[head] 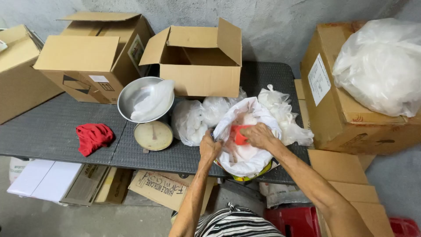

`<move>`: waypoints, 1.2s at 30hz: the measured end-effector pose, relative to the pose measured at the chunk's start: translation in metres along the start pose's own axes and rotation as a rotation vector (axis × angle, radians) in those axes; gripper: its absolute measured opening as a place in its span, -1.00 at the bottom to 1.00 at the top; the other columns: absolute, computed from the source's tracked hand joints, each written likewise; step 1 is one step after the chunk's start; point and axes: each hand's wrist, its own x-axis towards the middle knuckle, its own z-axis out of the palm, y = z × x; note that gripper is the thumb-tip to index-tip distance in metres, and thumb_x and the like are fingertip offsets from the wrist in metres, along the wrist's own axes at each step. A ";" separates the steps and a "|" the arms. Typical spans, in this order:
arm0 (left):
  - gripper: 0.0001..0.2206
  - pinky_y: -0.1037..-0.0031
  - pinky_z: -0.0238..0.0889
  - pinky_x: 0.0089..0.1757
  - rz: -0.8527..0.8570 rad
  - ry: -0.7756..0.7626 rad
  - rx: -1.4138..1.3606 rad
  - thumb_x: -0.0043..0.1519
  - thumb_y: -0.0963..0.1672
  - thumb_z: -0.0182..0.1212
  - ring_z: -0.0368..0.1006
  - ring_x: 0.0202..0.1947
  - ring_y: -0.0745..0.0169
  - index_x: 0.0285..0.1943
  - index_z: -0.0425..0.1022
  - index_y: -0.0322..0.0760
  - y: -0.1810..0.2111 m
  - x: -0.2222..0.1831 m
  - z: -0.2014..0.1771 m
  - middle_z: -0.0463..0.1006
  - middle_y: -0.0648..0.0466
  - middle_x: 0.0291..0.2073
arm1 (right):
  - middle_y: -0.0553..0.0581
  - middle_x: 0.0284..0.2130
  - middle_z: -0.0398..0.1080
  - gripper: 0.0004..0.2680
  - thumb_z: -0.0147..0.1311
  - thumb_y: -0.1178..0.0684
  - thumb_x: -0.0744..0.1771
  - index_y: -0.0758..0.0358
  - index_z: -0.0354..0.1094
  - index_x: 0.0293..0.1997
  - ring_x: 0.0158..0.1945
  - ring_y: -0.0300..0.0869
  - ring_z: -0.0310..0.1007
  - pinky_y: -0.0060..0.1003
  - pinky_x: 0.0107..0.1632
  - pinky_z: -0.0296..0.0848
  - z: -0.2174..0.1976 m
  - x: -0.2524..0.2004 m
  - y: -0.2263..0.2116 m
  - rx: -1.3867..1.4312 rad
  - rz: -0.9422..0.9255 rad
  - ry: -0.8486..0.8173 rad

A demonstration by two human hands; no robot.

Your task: Weighing portions of white powder from a large bag into small plastic bags using a mechanical scale and a red scoop.

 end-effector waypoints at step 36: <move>-0.56 0.15 0.28 0.05 0.075 0.156 -0.147 0.11 -0.15 0.21 0.47 0.02 -0.25 0.21 0.42 -0.38 0.013 -0.018 0.000 0.55 -0.27 -0.02 | 0.17 -0.11 0.56 -0.65 0.32 -0.17 0.23 0.11 0.45 0.02 -0.04 0.04 0.57 -0.06 -0.01 0.47 -0.016 -0.017 -0.068 0.694 0.829 0.120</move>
